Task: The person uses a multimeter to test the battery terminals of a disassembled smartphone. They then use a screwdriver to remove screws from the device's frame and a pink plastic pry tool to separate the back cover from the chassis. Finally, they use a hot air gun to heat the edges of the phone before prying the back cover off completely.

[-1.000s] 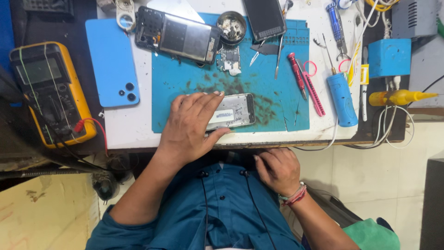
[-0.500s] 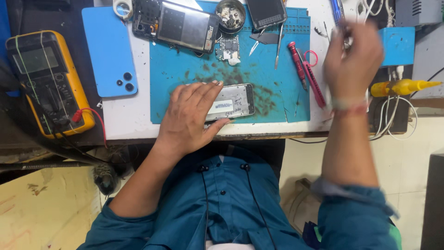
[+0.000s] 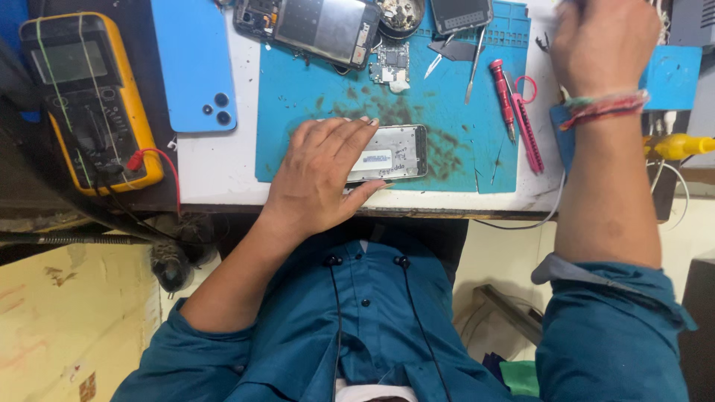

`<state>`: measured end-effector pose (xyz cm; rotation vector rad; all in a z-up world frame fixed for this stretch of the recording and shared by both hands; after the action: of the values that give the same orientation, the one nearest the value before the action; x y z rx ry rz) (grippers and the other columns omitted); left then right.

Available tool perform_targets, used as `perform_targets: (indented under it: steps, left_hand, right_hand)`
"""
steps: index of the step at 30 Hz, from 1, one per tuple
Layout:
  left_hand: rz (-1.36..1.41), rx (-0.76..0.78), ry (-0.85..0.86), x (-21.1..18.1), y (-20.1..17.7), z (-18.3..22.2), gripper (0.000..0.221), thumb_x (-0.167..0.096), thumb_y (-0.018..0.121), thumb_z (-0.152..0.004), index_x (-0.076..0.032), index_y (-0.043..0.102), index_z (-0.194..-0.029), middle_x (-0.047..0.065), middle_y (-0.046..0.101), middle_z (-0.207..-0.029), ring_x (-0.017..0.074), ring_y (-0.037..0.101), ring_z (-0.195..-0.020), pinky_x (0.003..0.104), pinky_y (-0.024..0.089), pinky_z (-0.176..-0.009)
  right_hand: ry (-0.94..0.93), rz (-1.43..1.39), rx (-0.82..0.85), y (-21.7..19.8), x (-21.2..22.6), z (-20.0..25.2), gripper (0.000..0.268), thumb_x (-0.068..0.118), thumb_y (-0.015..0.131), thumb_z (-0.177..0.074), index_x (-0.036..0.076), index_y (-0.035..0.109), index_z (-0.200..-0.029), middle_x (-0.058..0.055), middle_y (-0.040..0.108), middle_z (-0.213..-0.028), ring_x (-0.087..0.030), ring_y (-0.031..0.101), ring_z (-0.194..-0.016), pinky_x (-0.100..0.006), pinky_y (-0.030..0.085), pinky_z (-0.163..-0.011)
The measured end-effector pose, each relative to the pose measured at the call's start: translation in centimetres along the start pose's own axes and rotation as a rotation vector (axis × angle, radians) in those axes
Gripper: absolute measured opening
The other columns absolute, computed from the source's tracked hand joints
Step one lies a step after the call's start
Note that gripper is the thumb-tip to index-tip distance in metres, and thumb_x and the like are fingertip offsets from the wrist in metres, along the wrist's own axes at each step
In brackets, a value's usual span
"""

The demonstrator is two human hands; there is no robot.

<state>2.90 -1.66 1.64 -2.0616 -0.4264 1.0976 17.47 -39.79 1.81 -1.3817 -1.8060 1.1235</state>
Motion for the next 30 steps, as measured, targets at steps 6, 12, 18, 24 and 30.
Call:
perform_targets:
  steps: [6, 12, 18, 24, 30]
  left_hand:
    - [-0.023, 0.007, -0.007, 0.0, 0.1, 0.0, 0.072, -0.043, 0.074, -0.093, 0.0, 0.052, -0.147, 0.016, 0.06, -0.142, 0.0325, 0.053, -0.131, 0.05, 0.034, -0.116]
    - [-0.042, 0.018, -0.008, 0.1, 0.2, 0.0, 0.072, -0.044, 0.074, -0.094, 0.0, 0.052, -0.147, 0.016, 0.061, -0.142, 0.0326, 0.053, -0.13, 0.049, 0.034, -0.115]
    - [-0.03, 0.012, -0.001, 0.1, 0.2, 0.0, 0.07, -0.043, 0.074, -0.096, 0.0, 0.052, -0.147, 0.016, 0.061, -0.141, 0.0318, 0.053, -0.131, 0.049, 0.035, -0.116]
    - [-0.015, 0.009, 0.003, 0.1, 0.1, -0.1, 0.07, -0.043, 0.074, -0.096, 0.002, 0.052, -0.146, 0.017, 0.062, -0.139, 0.0318, 0.053, -0.131, 0.048, 0.035, -0.116]
    - [-0.033, 0.017, -0.002, 0.2, 0.3, 0.0, 0.071, -0.044, 0.073, -0.096, 0.002, 0.053, -0.145, 0.017, 0.062, -0.139, 0.0319, 0.053, -0.132, 0.047, 0.035, -0.116]
  right_hand:
    - [0.6, -1.494, -0.417, -1.9, 2.0, 4.3, 0.036, 0.001, 0.061, -0.122, 0.004, 0.044, -0.154, -0.019, 0.065, -0.118, -0.025, 0.062, -0.095, -0.033, 0.053, -0.085]
    - [0.893, -1.899, -0.386, -3.5, 10.0, 8.9, 0.061, 0.007, 0.065, -0.115, 0.013, 0.032, -0.166, -0.012, 0.061, -0.13, -0.021, 0.068, -0.102, -0.029, 0.057, -0.084]
    - [0.908, -1.933, -0.357, -4.5, 13.5, 8.7, 0.06, 0.009, 0.066, -0.116, 0.013, 0.031, -0.165, -0.011, 0.059, -0.132, -0.02, 0.064, -0.103, -0.027, 0.056, -0.084]
    - [0.739, -1.626, -0.346, -4.2, 15.2, 8.9, 0.065, 0.006, 0.062, -0.116, 0.017, 0.021, -0.165, -0.019, 0.062, -0.137, -0.023, 0.069, -0.109, -0.033, 0.061, -0.088]
    - [0.411, -1.24, -0.317, -3.0, 18.1, 9.5, 0.055, -0.001, 0.057, -0.123, 0.013, 0.02, -0.161, -0.018, 0.06, -0.137, -0.02, 0.063, -0.118, -0.037, 0.058, -0.106]
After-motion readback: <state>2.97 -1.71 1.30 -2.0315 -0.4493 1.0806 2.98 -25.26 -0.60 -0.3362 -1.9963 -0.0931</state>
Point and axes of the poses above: each hand's wrist, its own z-axis away from the middle knuckle, its own y-axis out of the palm, x = y × z, the point moved 4 cm from there along -z, towards the middle knuckle
